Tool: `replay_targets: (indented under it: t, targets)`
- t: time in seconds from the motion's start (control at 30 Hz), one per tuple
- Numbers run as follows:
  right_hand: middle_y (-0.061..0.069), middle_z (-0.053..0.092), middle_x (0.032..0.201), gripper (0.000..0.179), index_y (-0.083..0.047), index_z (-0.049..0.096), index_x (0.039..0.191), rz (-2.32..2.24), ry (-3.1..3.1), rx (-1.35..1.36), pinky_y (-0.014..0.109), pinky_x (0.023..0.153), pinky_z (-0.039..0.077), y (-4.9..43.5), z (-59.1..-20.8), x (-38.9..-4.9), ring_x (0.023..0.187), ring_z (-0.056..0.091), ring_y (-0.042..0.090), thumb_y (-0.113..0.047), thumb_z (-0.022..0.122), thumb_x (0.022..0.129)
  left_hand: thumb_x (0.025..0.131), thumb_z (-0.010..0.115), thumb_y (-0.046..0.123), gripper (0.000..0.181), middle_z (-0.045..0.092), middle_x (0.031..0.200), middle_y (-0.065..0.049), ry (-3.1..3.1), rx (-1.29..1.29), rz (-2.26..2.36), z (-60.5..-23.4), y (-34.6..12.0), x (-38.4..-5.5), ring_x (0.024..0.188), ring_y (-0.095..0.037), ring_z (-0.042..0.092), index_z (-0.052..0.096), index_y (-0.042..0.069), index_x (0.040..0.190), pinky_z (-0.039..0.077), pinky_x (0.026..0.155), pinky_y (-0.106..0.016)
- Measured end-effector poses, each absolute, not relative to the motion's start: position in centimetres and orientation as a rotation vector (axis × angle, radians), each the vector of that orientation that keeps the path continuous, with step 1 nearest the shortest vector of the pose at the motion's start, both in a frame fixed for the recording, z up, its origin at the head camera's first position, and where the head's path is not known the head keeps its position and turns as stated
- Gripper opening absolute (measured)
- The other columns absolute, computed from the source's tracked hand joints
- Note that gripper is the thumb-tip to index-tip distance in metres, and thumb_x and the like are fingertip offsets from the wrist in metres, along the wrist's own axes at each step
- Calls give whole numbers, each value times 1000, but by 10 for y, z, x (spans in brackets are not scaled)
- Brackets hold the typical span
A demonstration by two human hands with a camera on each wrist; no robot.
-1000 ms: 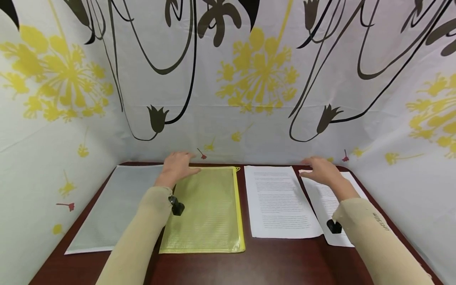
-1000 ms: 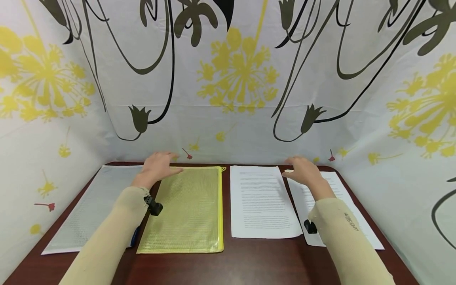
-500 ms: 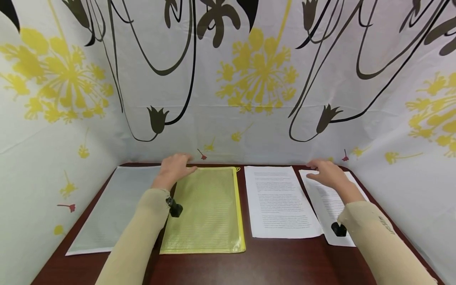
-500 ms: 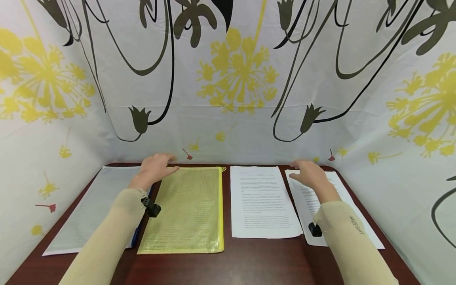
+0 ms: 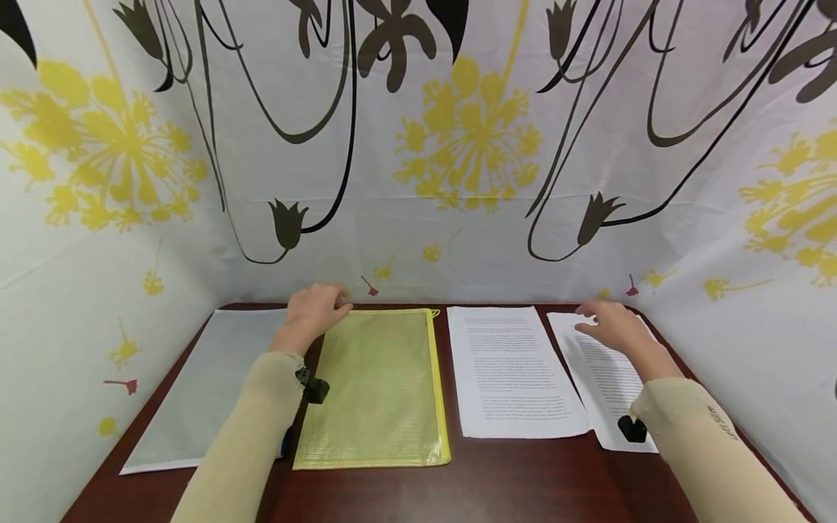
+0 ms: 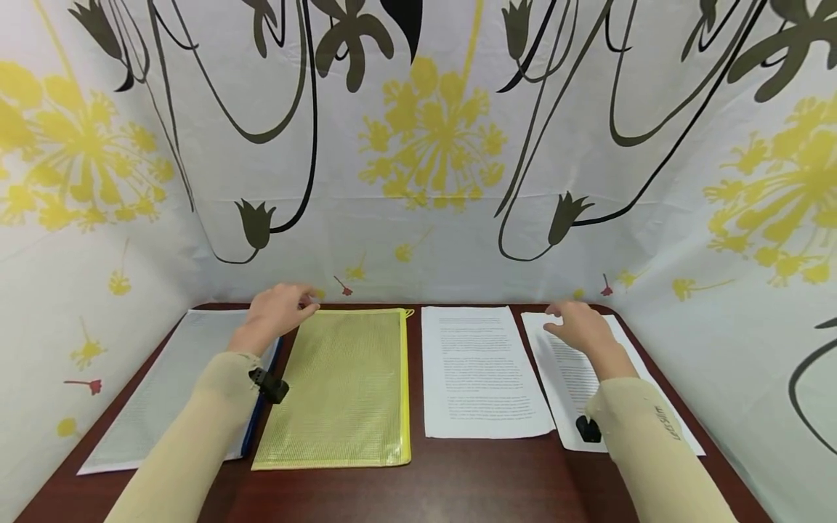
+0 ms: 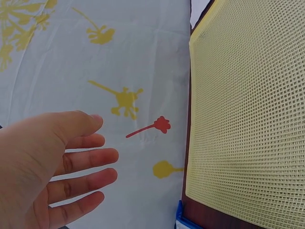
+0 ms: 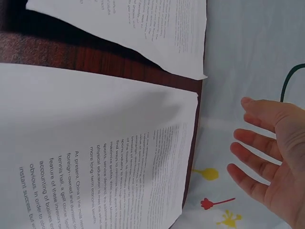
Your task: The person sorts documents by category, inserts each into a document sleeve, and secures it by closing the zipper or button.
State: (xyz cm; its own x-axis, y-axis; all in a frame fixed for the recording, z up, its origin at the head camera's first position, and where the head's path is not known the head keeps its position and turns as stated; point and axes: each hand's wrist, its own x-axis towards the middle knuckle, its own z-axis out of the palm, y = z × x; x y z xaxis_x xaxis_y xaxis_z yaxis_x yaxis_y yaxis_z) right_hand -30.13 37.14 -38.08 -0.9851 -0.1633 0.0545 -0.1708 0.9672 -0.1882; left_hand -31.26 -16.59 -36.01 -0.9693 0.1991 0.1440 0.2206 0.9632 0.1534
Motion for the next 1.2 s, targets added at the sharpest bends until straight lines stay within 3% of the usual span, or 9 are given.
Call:
replay_targets:
  t: [0.2,0.6,0.87,1.2]
  targets:
    - [29,65,118,39,3,65,121,318,-3077,242,62,86,49,375,-385,-300,106,61,47,-24,66,93,99,61,34,34,76,108,-2,-2976,-317,-271,-359,-174,-306,81,-18,69,66,17,128,50,54,-30]
    - [29,67,112,38,5,66,118,327,-3067,303,58,83,51,399,-391,-294,103,63,47,-23,66,92,99,60,33,30,74,112,-5,-2997,-258,-284,-361,-192,-298,91,-23,70,68,17,123,56,67,-39]
    - [31,66,109,35,7,66,114,354,-3061,293,58,82,52,411,-396,-288,99,63,48,-21,66,92,100,60,33,29,74,111,-8,-3004,-262,-318,-364,-201,-292,76,-20,68,68,13,120,51,56,-32]
    - [34,65,110,37,9,64,116,334,-3086,250,58,80,51,431,-401,-275,100,62,50,-19,66,92,99,60,33,31,73,110,-7,-3009,-264,-361,-374,-211,-286,74,-18,66,67,11,121,51,58,-32]
